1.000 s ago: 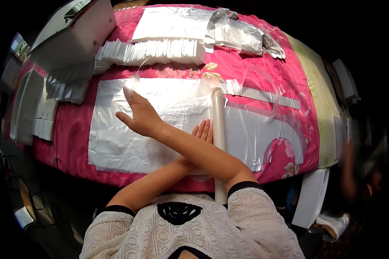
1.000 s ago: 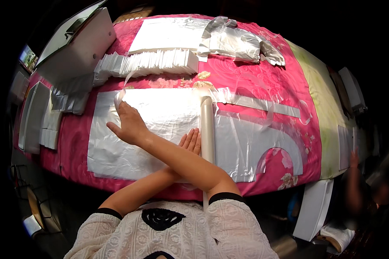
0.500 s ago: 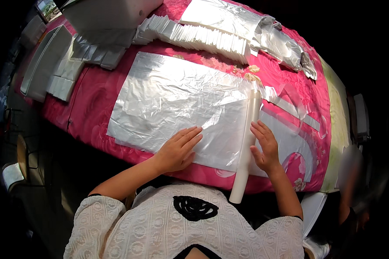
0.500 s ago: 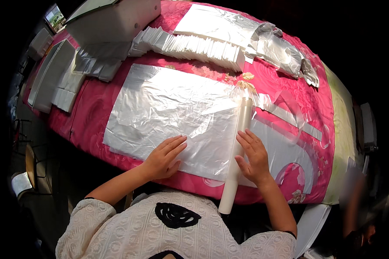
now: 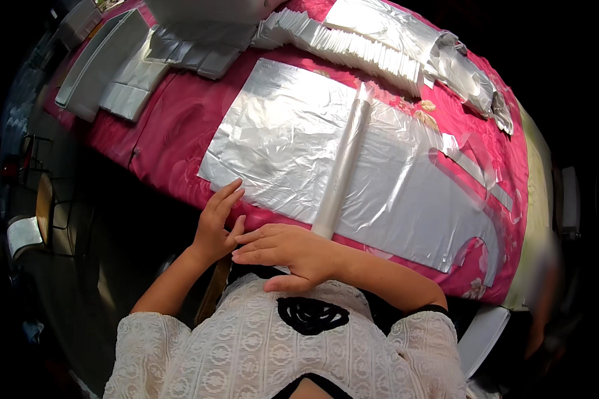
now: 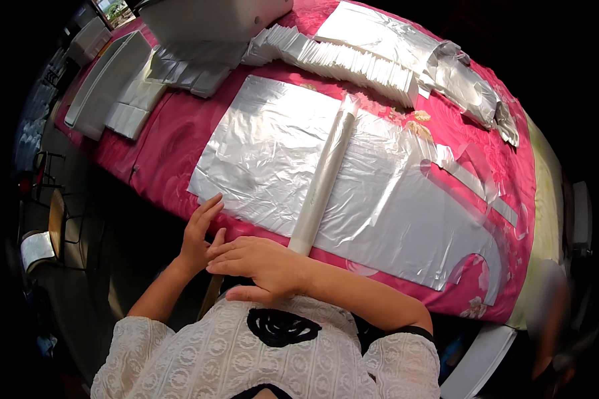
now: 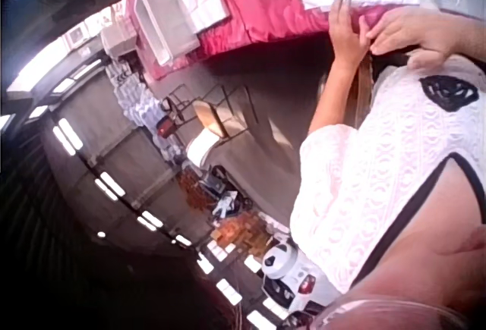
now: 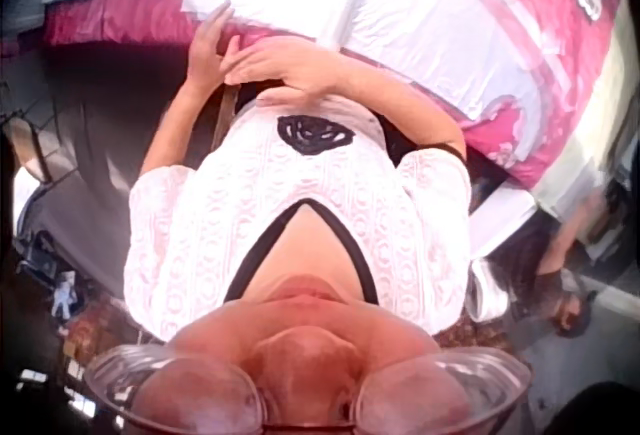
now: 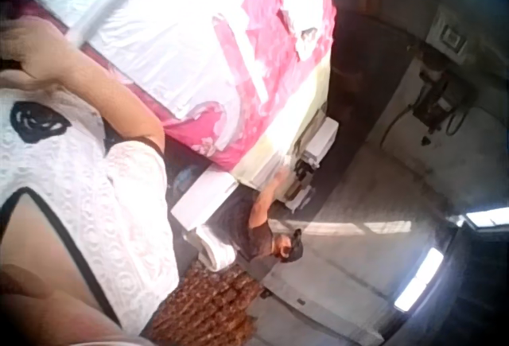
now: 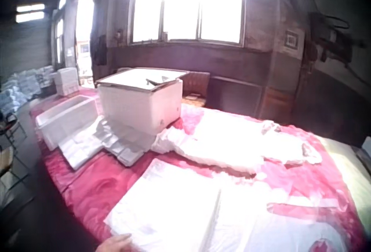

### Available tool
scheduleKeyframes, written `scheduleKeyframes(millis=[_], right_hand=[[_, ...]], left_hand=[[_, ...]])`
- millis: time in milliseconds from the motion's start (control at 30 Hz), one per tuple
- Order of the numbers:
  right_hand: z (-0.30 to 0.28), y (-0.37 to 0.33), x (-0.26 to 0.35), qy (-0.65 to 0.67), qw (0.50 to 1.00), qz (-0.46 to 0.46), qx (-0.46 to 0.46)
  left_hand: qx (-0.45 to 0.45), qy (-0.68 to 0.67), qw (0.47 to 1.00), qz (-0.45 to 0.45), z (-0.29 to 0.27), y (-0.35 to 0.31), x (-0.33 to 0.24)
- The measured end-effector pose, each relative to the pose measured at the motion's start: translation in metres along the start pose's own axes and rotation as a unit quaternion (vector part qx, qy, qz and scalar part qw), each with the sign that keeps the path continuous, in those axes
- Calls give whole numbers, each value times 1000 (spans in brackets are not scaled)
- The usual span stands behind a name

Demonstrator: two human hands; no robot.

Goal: The person wraps small rectangular items in clear plastic film on a pink table. They unroll the film, place an item on it, fold the film over the item, and smooth it down. The wrapped items are stacked on the table.

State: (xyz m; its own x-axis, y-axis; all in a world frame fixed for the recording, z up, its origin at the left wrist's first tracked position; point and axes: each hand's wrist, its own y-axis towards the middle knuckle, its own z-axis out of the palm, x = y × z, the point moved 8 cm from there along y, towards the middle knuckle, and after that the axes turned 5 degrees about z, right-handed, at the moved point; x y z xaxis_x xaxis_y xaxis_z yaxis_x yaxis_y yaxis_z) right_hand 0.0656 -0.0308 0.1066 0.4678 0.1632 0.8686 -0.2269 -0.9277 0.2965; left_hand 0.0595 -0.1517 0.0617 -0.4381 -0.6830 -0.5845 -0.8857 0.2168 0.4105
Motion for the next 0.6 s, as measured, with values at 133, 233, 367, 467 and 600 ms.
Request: scheduleKeyframes(millis=[133,233,367,467,600], right_hand=[[-16,25,-16,-252,966,26,-53],[-16,14,-70,-358,928,100,-6],[-10,16,-77,-345,933,105,-8],[-18,8,-75,-320,940,109,-45],[-54,-31,-78,-324,912,148,-204]], left_hand=[[-67,84,994,19,-32,24,27],[-93,127,987,25,-27,62,41],[11,26,999,-26,-2,80,71],[13,60,997,48,-2,81,62],[65,-158,955,-241,8,56,89]])
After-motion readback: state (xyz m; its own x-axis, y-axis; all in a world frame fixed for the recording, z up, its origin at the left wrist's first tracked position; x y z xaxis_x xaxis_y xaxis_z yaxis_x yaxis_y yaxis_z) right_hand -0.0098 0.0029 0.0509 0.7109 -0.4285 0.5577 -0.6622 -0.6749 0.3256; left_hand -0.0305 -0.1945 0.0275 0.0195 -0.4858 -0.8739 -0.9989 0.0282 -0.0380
